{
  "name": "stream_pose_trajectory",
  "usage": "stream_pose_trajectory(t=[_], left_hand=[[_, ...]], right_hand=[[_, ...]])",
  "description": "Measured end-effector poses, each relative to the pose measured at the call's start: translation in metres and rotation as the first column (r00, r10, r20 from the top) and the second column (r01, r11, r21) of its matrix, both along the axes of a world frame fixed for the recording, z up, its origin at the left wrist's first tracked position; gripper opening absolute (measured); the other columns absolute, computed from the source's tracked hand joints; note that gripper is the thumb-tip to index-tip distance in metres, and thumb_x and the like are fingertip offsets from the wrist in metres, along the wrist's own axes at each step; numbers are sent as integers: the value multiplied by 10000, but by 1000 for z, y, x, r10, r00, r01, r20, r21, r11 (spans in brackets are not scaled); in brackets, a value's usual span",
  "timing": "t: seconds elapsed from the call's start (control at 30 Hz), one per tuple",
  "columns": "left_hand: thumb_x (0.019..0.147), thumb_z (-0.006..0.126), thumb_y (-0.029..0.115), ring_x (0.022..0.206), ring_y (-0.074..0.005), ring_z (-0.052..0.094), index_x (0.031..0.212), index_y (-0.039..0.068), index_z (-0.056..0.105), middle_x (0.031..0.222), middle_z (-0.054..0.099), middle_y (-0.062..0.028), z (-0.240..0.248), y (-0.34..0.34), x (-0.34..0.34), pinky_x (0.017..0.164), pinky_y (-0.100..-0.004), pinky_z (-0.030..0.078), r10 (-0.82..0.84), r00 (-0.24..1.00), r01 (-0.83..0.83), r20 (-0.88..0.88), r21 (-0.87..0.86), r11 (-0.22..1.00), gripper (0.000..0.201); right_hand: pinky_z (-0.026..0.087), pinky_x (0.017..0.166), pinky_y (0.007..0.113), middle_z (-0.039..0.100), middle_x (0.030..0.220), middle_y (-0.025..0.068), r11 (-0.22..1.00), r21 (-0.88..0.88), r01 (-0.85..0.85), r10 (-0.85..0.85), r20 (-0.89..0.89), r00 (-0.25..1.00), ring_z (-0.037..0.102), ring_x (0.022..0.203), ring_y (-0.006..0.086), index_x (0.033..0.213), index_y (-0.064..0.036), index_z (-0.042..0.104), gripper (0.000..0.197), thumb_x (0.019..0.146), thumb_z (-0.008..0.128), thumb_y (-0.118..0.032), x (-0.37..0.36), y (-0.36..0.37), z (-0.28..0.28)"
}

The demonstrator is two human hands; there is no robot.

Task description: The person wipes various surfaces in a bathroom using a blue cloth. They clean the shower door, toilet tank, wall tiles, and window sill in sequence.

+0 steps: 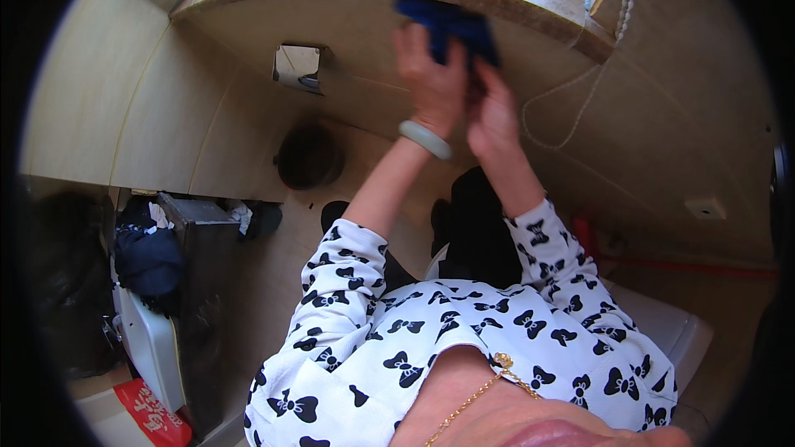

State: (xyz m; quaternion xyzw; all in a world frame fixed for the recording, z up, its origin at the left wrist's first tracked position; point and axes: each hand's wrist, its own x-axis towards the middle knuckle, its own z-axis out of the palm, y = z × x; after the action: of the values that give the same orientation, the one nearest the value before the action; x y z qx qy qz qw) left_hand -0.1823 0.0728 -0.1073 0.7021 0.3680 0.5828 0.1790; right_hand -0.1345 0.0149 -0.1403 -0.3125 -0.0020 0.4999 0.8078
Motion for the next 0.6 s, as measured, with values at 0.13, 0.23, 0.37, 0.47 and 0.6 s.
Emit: stream_pose_trajectory(t=[0.13,0.23,0.37,0.47,0.6], left_hand=[[680,696,47,928,-426,516,1118,2,572,1064,531,-225,-8,-44,25,808,-472,460,-281,959,285,-46,180,942,457],[689,686,36,998,-439,509,1136,-6,573,1122,533,-222,-17,-43,19,842,-469,462,-376,923,385,-85,157,910,463],[742,645,36,979,-443,520,1127,-29,561,1114,536,-225,-34,-7,-14,843,-471,455,-165,986,166,-30,47,985,400],[772,623,56,1012,-438,536,1104,-35,556,1112,550,-247,-39,35,-48,846,-469,448,-8,998,6,-69,-28,1000,350],[789,606,59,993,-435,559,1081,-36,556,1054,588,-249,-38,75,-77,832,-465,447,211,977,-203,20,-189,961,311]], right_hand=[[451,924,347,598,1106,14,983,-31,182,-184,-39,982,572,1041,168,1159,-113,572,285,894,597,-217,19,-40,2],[453,913,333,584,1130,14,968,-103,227,-227,10,974,565,1035,160,1163,-101,558,302,879,591,-198,12,-41,-2],[467,827,292,622,1033,0,957,-266,113,-83,121,989,576,933,124,1090,-128,609,194,930,552,-223,-14,1,-12],[468,729,304,622,903,29,961,-213,-177,189,38,981,578,827,146,998,-105,609,113,907,577,-163,-35,38,-8],[465,714,308,628,886,61,948,-83,-308,305,-42,951,589,809,176,959,-74,598,104,885,602,-147,-66,85,2]])
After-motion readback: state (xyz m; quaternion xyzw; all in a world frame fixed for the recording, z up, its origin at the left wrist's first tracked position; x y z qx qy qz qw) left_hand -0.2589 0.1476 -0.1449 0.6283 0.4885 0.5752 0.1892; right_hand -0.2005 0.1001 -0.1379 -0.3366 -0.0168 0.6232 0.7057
